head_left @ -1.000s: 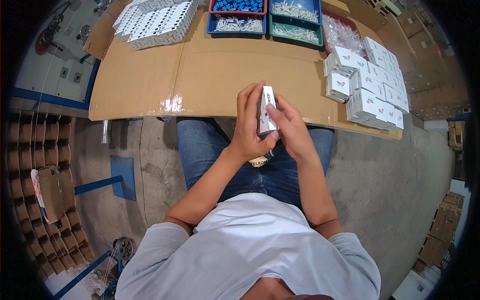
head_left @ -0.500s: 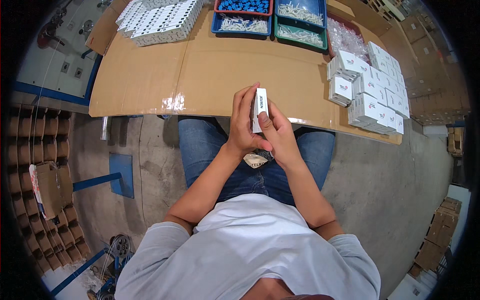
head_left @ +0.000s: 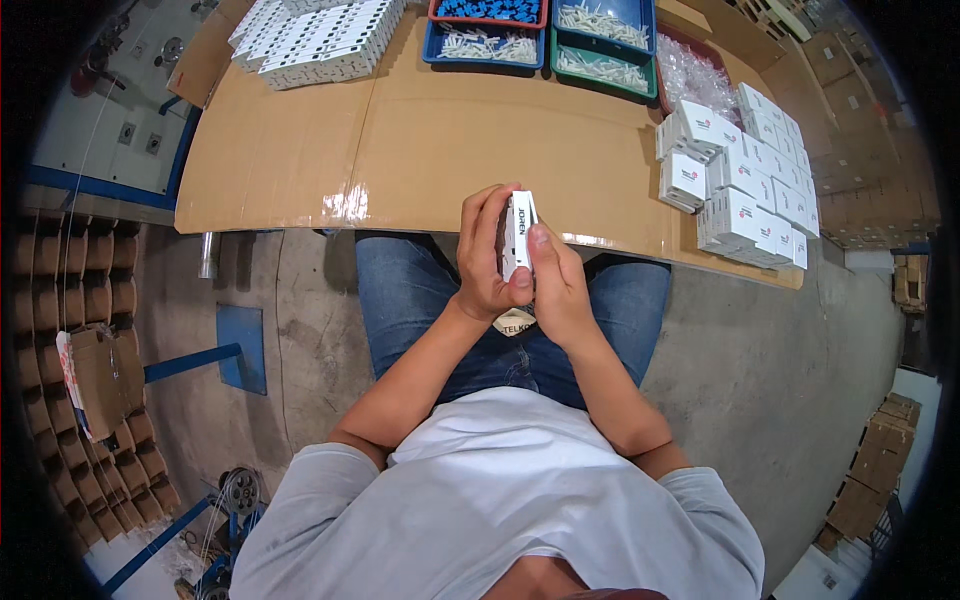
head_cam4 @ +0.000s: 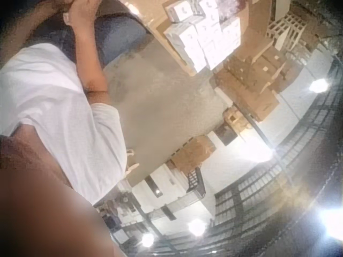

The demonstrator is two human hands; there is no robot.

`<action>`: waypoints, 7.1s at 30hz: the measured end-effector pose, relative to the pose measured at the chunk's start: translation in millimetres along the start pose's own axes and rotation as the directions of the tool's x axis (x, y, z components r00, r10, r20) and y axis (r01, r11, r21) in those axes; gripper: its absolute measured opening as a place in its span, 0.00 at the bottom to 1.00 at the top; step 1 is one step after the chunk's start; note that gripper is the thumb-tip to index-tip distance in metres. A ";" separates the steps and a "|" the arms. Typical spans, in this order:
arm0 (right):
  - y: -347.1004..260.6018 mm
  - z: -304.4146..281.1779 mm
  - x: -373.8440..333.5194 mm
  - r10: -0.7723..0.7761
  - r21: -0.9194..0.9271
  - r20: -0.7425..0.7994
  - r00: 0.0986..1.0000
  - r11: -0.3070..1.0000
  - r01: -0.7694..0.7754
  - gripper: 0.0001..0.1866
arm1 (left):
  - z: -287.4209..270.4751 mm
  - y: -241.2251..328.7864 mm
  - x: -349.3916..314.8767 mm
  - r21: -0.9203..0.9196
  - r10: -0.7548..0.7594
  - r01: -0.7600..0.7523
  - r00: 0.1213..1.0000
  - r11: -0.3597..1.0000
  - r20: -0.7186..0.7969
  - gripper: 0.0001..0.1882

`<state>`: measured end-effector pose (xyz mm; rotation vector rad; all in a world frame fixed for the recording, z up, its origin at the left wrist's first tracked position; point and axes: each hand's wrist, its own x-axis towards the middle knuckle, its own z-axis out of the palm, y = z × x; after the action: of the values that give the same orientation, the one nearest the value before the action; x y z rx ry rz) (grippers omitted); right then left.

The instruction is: Assembling white cardboard boxes and packaging electronic components and accessories into them.

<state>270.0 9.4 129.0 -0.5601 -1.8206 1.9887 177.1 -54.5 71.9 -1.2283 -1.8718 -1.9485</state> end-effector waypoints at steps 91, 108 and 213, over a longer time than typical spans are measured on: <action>-3.8 -23.8 21.4 0.162 0.344 0.044 0.986 0.924 -0.167 0.29 | 13.4 6.3 13.7 -0.100 -0.075 0.087 0.990 0.991 0.118 0.59; 1.3 0.4 16.8 0.099 0.272 -0.050 0.994 0.959 -0.082 0.21 | 5.5 3.5 5.5 -0.055 -0.092 0.096 0.993 0.994 0.072 0.39; 5.6 -225.2 172.3 -0.251 -0.435 -0.330 0.910 0.896 0.089 0.17 | 21.3 -156.7 59.9 0.481 -0.387 0.235 0.889 0.844 0.244 0.47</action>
<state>244.2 290.3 100.0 -0.8099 -1.9582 1.2672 48.7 19.4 -9.6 -1.2145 -2.6531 -1.3580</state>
